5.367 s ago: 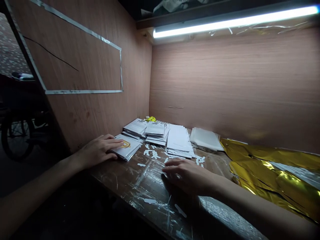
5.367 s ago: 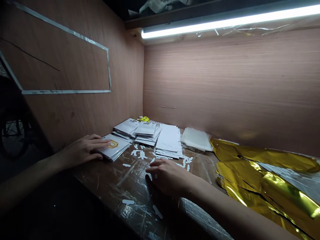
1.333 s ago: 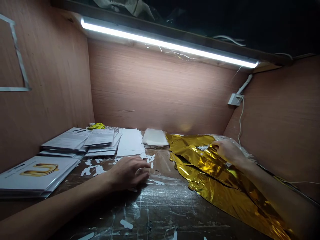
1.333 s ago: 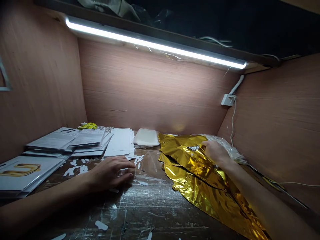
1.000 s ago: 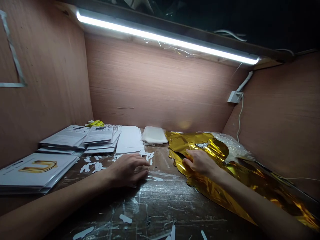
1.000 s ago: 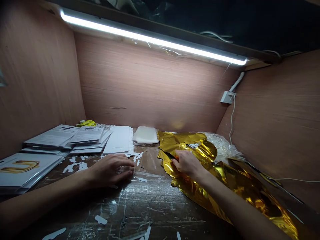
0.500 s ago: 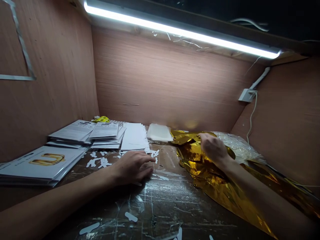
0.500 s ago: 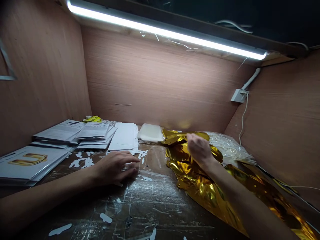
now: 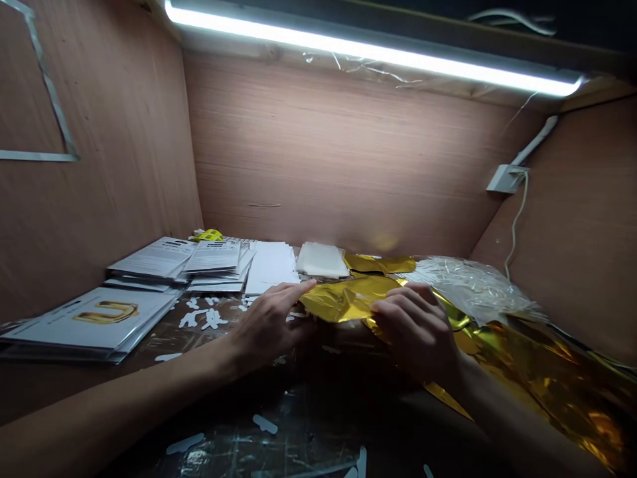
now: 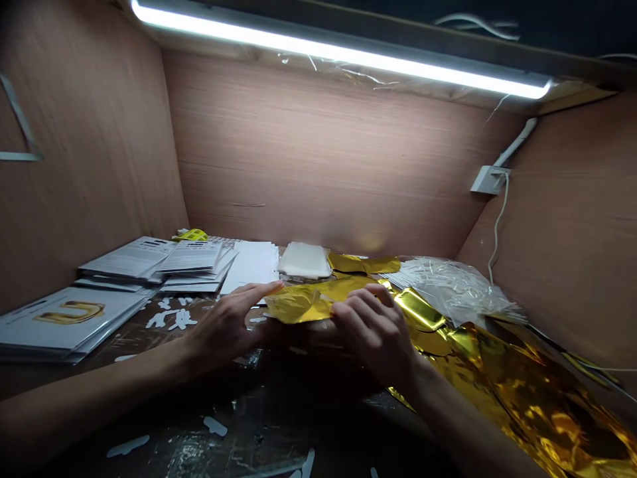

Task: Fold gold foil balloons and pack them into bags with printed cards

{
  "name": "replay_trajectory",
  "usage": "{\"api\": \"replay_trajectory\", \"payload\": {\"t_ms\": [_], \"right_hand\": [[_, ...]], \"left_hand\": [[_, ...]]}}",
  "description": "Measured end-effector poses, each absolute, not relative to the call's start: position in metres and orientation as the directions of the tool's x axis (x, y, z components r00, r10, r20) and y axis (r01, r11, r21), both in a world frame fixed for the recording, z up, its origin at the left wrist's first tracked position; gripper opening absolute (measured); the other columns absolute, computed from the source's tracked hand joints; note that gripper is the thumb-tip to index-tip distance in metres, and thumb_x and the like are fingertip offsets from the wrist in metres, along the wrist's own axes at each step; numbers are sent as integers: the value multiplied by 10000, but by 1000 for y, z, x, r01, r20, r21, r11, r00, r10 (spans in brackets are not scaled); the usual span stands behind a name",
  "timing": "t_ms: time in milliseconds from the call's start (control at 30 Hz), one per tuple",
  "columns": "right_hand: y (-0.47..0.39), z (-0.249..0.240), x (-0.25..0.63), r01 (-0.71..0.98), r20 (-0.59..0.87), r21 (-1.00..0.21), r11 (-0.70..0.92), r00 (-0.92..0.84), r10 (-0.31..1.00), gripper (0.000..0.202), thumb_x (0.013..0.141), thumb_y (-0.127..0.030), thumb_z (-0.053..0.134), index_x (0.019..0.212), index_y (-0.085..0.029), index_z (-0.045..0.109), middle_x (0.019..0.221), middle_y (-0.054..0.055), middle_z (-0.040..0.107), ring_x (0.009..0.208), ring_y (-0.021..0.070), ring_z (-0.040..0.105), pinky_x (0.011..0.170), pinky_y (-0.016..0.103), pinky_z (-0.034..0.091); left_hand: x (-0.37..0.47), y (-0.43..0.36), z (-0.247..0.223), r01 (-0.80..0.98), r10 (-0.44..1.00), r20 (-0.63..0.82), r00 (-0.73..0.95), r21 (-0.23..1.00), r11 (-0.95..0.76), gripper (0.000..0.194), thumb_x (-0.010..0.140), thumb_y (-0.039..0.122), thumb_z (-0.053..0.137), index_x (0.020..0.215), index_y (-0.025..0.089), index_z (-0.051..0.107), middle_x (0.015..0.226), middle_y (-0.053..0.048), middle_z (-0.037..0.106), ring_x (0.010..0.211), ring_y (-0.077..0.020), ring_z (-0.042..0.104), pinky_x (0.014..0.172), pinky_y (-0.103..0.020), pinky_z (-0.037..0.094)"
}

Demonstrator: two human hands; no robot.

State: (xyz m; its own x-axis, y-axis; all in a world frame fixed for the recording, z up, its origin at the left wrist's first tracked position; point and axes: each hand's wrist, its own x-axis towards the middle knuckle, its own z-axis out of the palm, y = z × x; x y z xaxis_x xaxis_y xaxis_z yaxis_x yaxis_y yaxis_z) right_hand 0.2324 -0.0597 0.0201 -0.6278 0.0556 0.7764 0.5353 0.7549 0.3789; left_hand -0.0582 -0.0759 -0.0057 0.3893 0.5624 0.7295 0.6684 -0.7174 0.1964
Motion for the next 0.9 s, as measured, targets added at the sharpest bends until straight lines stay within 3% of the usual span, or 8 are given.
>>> {"api": "replay_trajectory", "payload": {"t_ms": [133, 233, 400, 467, 533, 633, 767, 900], "right_hand": [[-65, 18, 233, 386, 687, 340, 857, -725, 54, 117, 953, -53, 575, 973, -164, 608, 833, 43, 687, 922, 203, 588, 880, 371, 452], [-56, 15, 236, 397, 654, 214, 893, -737, 171, 164, 982, -67, 530, 1026, -181, 640, 901, 58, 716, 1088, 237, 559, 935, 383, 452], [-38, 7, 244, 523, 463, 21, 852, -760, 455, 426, 950, -162, 585, 1364, -262, 598, 1122, 83, 731, 1222, 291, 526, 998, 470, 432], [-34, 7, 249, 574, 356, -11, 819, -763, 540, 427, 883, -139, 614, 1275, -297, 676, 1100, 64, 744, 1261, 315, 510, 1020, 499, 403], [-31, 10, 255, 628, 325, 15, 778, -739, 590, 358, 816, -90, 611, 1062, -302, 762, 995, 34, 764, 1239, 319, 533, 1023, 505, 373], [-26, 18, 267, 717, 503, 109, 688, -637, 584, 239, 799, -89, 585, 829, -257, 752, 882, 18, 765, 1136, 306, 594, 1007, 509, 333], [-26, 28, 277, 835, 812, 136, 534, -403, 423, 218, 835, -118, 533, 703, -232, 663, 846, 20, 751, 1083, 296, 618, 1038, 540, 263], [-28, 30, 275, 890, 885, 97, 446, -282, 370, 214, 826, -104, 529, 705, -232, 649, 988, 38, 760, 1161, 324, 578, 1041, 557, 260]], "left_hand": [[-65, -65, -13, 686, 568, 721, 397, 177, -705, 254, 854, 117, 668, 1077, 185, 769, 1009, -66, 789, 912, -241, 723, 860, -422, 564], [-71, -61, -14, 686, 610, 649, 455, 183, -705, 151, 851, 142, 693, 931, 217, 796, 900, -30, 800, 781, -214, 726, 845, -410, 539], [-70, -64, -14, 688, 725, 450, 522, 281, -670, 115, 858, 186, 685, 861, 212, 797, 751, -27, 762, 684, -176, 683, 678, -297, 503], [-67, -66, -15, 663, 731, 408, 547, 322, -676, 131, 850, 194, 683, 916, 213, 794, 758, -23, 758, 661, -158, 666, 654, -273, 488], [-65, -69, -16, 646, 736, 389, 554, 357, -675, 138, 836, 199, 686, 933, 205, 784, 755, -20, 747, 629, -141, 637, 624, -256, 468], [-63, -72, -13, 599, 727, 376, 574, 413, -686, 138, 821, 190, 687, 927, 192, 775, 744, -14, 727, 606, -123, 595, 596, -241, 441], [-63, -77, -4, 481, 679, 340, 650, 507, -715, 79, 833, 186, 669, 827, 160, 744, 715, -8, 680, 607, -107, 557, 564, -227, 407], [-60, -82, 1, 398, 706, 298, 643, 657, -640, 123, 839, 238, 683, 764, 141, 694, 698, -2, 622, 623, -108, 531, 534, -215, 383]]}}
